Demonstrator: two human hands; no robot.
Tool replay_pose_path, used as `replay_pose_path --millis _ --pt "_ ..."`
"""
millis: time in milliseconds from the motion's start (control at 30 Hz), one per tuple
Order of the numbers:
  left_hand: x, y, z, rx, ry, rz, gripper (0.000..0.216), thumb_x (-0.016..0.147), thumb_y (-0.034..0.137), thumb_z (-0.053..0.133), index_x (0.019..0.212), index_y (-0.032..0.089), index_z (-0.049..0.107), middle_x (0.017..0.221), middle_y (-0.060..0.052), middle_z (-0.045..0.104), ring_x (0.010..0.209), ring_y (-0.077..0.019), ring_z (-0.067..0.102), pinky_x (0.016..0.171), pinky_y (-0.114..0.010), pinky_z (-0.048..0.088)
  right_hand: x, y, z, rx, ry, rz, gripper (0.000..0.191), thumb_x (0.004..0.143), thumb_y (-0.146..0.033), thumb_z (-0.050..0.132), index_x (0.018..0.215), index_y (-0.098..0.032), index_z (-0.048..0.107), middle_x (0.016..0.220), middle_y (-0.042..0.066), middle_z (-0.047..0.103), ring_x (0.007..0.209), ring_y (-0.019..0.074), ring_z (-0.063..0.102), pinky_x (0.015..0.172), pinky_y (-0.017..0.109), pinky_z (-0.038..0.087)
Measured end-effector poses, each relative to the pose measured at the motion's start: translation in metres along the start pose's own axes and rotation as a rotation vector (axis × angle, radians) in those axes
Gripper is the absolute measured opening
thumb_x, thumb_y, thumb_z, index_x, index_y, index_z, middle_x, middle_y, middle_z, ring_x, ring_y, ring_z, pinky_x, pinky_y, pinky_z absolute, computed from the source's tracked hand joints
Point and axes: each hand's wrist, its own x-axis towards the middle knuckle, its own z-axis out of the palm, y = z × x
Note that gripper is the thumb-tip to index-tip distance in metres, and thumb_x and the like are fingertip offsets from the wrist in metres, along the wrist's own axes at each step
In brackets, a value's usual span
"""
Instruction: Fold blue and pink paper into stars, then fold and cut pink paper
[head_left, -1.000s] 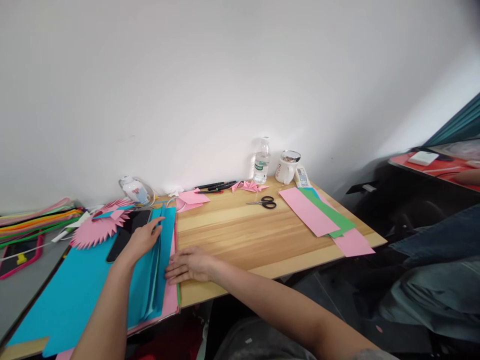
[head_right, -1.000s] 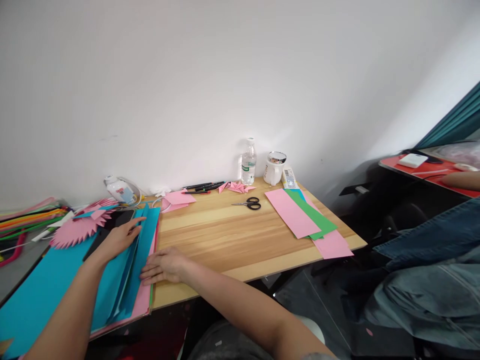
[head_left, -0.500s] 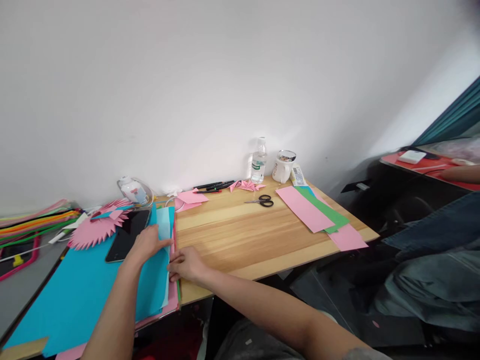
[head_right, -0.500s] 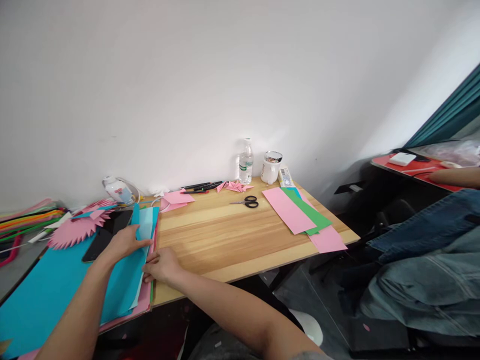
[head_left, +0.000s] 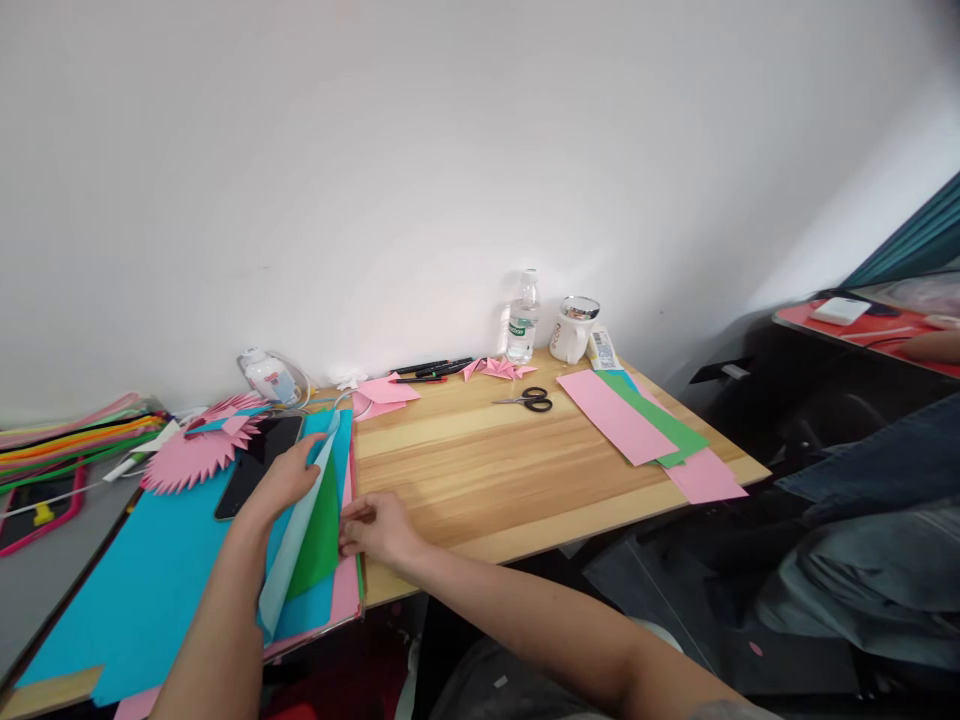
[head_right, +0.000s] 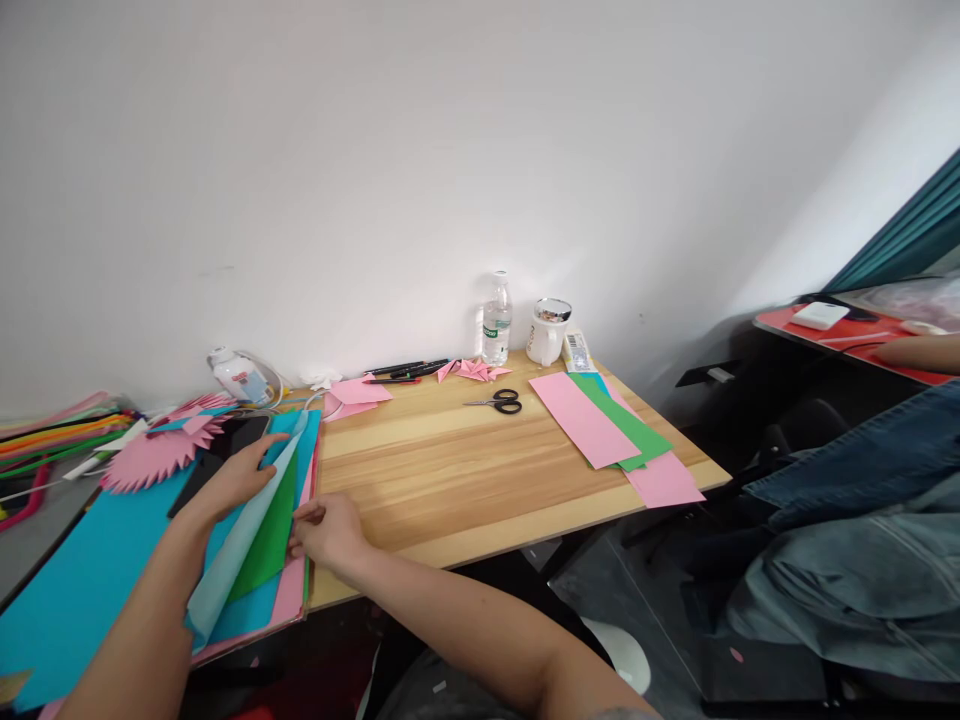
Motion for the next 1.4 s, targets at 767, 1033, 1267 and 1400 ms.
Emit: replay_pose_path --millis 767,1033,1267,1400 --pt "-0.002 -0.01 0.006 -0.159 0.041 -0.048 0.052 0.074 0.029 0.045 0.12 0.007 0.055 0.126 -0.013 0.057 0.118 -0.0238 0.051 0.098 -0.031 0.038 0.008 -0.021 -0.002 -0.456 -0.317 0.098 0.039 0.091 -0.037 0.044 0.06 -0.015 0.053 0.043 -0.005 0.05 0.033 0.0062 0.045 0.037 0.017 0.038" --pt "-0.004 -0.004 0.002 -0.136 0.004 -0.055 0.054 0.071 0.015 0.041 0.124 0.005 0.051 0.129 -0.016 0.054 0.119 -0.0254 0.05 0.098 -0.032 0.038 0.007 -0.021 0.0 -0.566 -0.311 0.038 0.039 0.086 -0.036 0.051 0.053 -0.016 0.049 0.048 -0.004 0.054 0.035 0.0062 0.047 0.039 0.018 0.04" --pt "-0.007 0.005 0.003 -0.128 0.003 -0.054 0.057 0.069 0.009 0.042 0.125 0.007 0.05 0.129 -0.014 0.054 0.122 -0.0232 0.048 0.102 -0.03 0.034 0.0 -0.023 0.005 -0.813 -0.145 -0.154 0.021 0.08 -0.025 0.054 0.06 -0.018 0.053 0.051 0.0 0.057 0.061 0.0185 0.061 0.059 0.026 0.044" --pt "-0.006 0.009 0.001 -0.117 0.019 -0.079 0.055 0.076 0.027 0.048 0.125 0.003 0.048 0.131 -0.019 0.051 0.122 -0.0289 0.046 0.1 -0.035 0.036 -0.011 -0.025 0.009 -0.771 -0.212 -0.466 0.014 0.085 -0.028 0.05 0.087 -0.02 0.062 0.09 0.005 0.064 0.101 0.0227 0.054 0.084 0.032 0.041"
